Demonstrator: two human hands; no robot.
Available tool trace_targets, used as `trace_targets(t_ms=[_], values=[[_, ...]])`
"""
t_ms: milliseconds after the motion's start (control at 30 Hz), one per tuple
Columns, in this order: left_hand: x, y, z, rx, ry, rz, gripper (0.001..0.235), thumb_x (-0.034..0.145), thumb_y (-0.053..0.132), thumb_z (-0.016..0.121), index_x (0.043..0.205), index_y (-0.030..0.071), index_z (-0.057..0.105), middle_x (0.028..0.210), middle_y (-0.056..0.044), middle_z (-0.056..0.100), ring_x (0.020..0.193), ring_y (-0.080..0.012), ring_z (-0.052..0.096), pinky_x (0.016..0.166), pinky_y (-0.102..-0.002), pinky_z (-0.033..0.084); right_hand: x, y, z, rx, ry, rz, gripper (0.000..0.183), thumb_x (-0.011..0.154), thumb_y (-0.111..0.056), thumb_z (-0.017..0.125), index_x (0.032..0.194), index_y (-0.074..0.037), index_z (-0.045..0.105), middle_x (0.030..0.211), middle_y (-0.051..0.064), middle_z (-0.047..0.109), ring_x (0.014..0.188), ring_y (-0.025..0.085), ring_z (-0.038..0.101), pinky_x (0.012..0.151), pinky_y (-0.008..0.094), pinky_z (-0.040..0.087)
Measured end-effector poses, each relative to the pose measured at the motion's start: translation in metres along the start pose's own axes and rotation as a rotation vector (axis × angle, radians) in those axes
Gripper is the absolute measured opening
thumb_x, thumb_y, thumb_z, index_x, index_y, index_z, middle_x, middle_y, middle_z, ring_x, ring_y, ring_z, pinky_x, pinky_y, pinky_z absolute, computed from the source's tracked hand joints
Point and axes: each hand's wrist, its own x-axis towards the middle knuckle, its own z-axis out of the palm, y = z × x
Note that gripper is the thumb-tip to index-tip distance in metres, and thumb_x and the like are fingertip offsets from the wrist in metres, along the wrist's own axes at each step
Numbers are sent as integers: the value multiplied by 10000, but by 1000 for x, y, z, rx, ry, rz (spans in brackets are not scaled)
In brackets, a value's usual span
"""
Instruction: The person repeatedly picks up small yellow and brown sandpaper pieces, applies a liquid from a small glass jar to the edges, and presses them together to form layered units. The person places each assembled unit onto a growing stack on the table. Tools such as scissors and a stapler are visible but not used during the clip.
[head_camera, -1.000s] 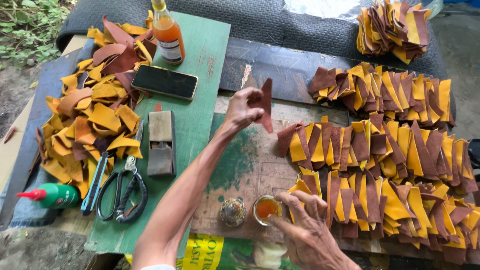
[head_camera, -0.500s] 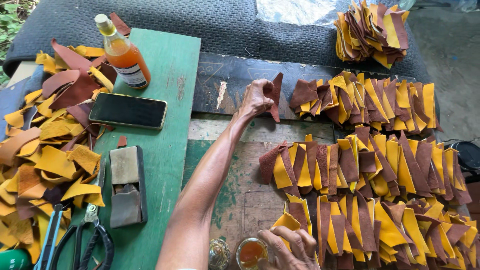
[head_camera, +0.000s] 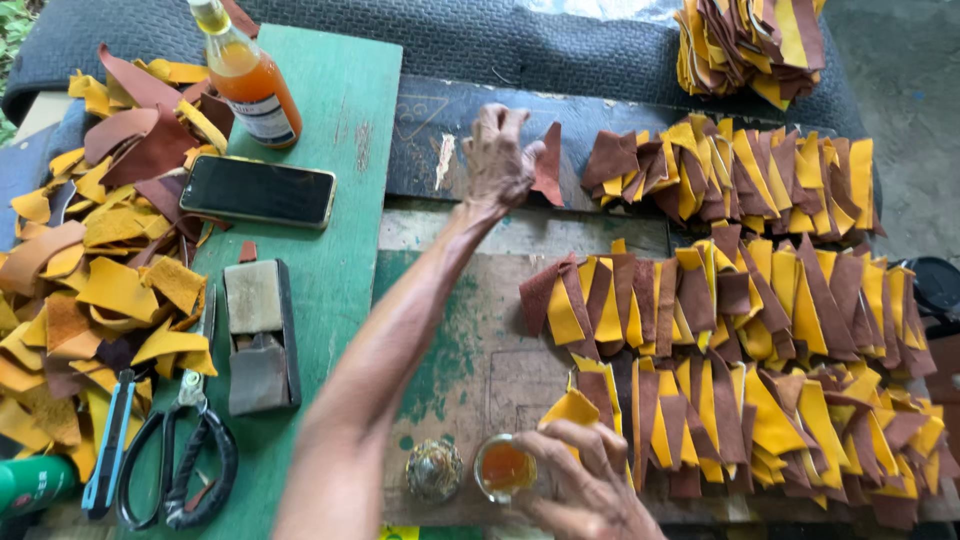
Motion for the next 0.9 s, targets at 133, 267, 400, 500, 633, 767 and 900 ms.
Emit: trace_targets(t_ms=[133, 267, 400, 500, 633, 767, 900], values=[[-27, 15, -64, -95, 84, 116, 421, 928, 172, 785, 1280, 9, 620, 1199, -157, 586, 1085, -263, 609, 943, -383, 541, 9, -4, -49, 118, 124, 131, 142, 701, -129, 696, 830, -178, 729, 1273, 92, 663, 1275, 269, 545, 1088, 483, 336], [-79, 35, -145, -206, 32, 25, 400, 945, 143, 736, 1300, 1, 622, 1200, -147, 622, 1006, -237, 647, 825, -337, 585, -3, -5, -93, 21, 324, 462, 326, 908, -23, 642, 1201, -156, 695, 1168, 36, 714, 1182, 202, 603, 1095, 352, 433], [-125, 60, -197, -281, -27, -61, 383, 976, 183, 722, 1306, 14, 625, 1183, -134, 625, 1001, -205, 675, 857, -314, 608, -7, 13, -57, -91, 151, 570, 719, 760, -93, 777, 1437, -105, 537, 1023, -13, 742, 1005, 182, 617, 967, 392, 393], [-151, 69, -215, -296, -45, -86, 397, 970, 198, 722, 1308, 14, 625, 1195, -131, 643, 1004, -201, 672, 832, -319, 608, -13, 32, -23, -163, 115, 556, 866, 708, -109, 833, 1491, -101, 463, 977, -12, 743, 979, 196, 618, 952, 418, 363], [-170, 75, -217, -321, -81, -136, 430, 943, 205, 729, 1309, 7, 622, 1152, -124, 676, 956, -194, 686, 810, -342, 600, -16, 48, -1, -178, 91, 531, 930, 713, -99, 833, 1534, -122, 397, 963, -20, 740, 990, 203, 613, 956, 417, 362], [-177, 88, -213, -360, -148, -175, 426, 937, 210, 714, 1304, 12, 626, 1092, -110, 697, 912, -182, 700, 768, -328, 615, -8, 45, -3, -66, 121, 575, 948, 728, -54, 815, 1559, -108, 361, 896, -30, 743, 918, 153, 673, 993, 406, 389], [-183, 116, -211, -586, -410, -358, 446, 961, 302, 653, 1345, 77, 619, 980, -117, 742, 797, -183, 704, 684, -296, 612, 3, 34, -26, -38, 362, 432, 880, 789, -31, 807, 1550, -50, 365, 938, 7, 753, 937, 167, 703, 1070, 379, 396]])
